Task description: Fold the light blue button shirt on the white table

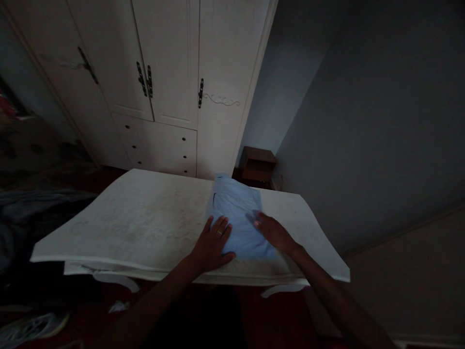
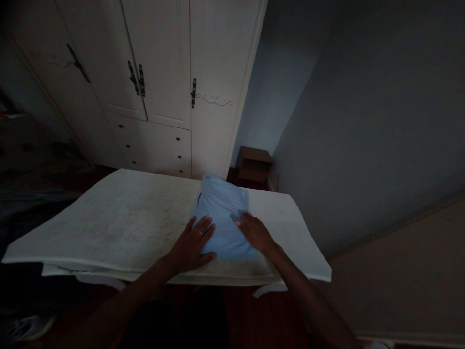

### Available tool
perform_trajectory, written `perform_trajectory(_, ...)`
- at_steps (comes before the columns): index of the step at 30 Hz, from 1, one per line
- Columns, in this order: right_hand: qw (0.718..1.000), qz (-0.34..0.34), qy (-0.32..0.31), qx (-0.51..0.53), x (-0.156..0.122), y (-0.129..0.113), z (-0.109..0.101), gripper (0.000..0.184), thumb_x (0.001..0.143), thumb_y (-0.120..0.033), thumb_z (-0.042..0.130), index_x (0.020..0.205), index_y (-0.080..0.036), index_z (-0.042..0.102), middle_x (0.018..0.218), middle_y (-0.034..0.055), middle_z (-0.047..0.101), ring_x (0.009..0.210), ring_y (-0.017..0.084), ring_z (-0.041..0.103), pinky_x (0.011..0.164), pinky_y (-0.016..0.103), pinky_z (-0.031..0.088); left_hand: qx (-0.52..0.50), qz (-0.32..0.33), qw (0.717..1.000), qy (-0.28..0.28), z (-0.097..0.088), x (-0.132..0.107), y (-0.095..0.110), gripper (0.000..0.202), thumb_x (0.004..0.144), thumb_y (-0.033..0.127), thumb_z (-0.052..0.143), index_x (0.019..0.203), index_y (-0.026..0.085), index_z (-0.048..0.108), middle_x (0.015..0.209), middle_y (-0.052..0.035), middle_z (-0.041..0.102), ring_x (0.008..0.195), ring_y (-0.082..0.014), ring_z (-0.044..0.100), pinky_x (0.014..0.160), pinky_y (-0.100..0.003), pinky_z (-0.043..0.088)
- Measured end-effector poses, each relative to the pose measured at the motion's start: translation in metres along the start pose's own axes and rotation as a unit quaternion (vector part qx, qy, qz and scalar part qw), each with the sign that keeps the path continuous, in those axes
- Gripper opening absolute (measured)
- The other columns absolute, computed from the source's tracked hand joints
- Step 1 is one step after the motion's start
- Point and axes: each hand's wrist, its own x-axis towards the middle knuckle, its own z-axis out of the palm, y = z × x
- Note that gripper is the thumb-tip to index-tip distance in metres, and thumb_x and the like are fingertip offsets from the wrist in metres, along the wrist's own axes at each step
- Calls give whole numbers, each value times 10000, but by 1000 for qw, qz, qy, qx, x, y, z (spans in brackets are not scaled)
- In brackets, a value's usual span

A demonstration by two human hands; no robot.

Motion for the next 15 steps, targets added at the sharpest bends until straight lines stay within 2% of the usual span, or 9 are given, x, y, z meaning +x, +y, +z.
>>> perform_trajectory(2,996,42,26,67,39,-5,-11,587,947,-585,397,1337,-182,573,1402,136,554,1317,282,497,1118,451,359,-6,1,1000,-8,1,-1,-1,798,870,696,410,1414,114,457,1474,-195,443,1428,-337,292,1179,-560,115)
perform_trajectory(5,979,137,42,146,101,-6,-21,445,947,-480,466,1233,-176,621,1345,107,600,1261,253,532,1052,352,405,-19,0,999,-28,1,-2,-3,835,859,735,374,1431,130,440,1486,-179,437,1430,-334,290,1187,-552,101)
perform_trajectory(6,975,156,42,150,121,-5,-21,423,947,-470,466,1162,-154,648,1271,122,642,1222,259,555,1010,341,431,-23,-3,999,-35,1,-2,-3,840,861,739,363,1437,131,432,1490,-178,432,1430,-331,294,1188,-552,100)
perform_trajectory(8,965,203,20,167,153,1,-19,421,932,-487,490,965,-115,684,1000,138,720,1016,249,648,845,300,502,-30,-9,998,-46,1,-1,-3,850,859,747,354,1444,133,422,1500,-182,417,1429,-329,300,1188,-556,103)
perform_trajectory(11,943,267,-24,195,184,11,-11,412,924,-487,509,785,-126,650,678,85,669,682,179,649,618,260,506,-36,-14,998,-45,1,-2,-2,860,848,754,369,1455,147,404,1513,-185,396,1435,-329,293,1186,-563,109)
perform_trajectory(15,924,301,-71,223,204,23,-6,370,813,-478,683,652,-155,599,524,21,568,487,126,538,497,254,463,-42,-8,999,-24,1,-4,-3,821,859,732,380,1459,171,399,1503,-179,411,1426,-332,312,1183,-568,121)
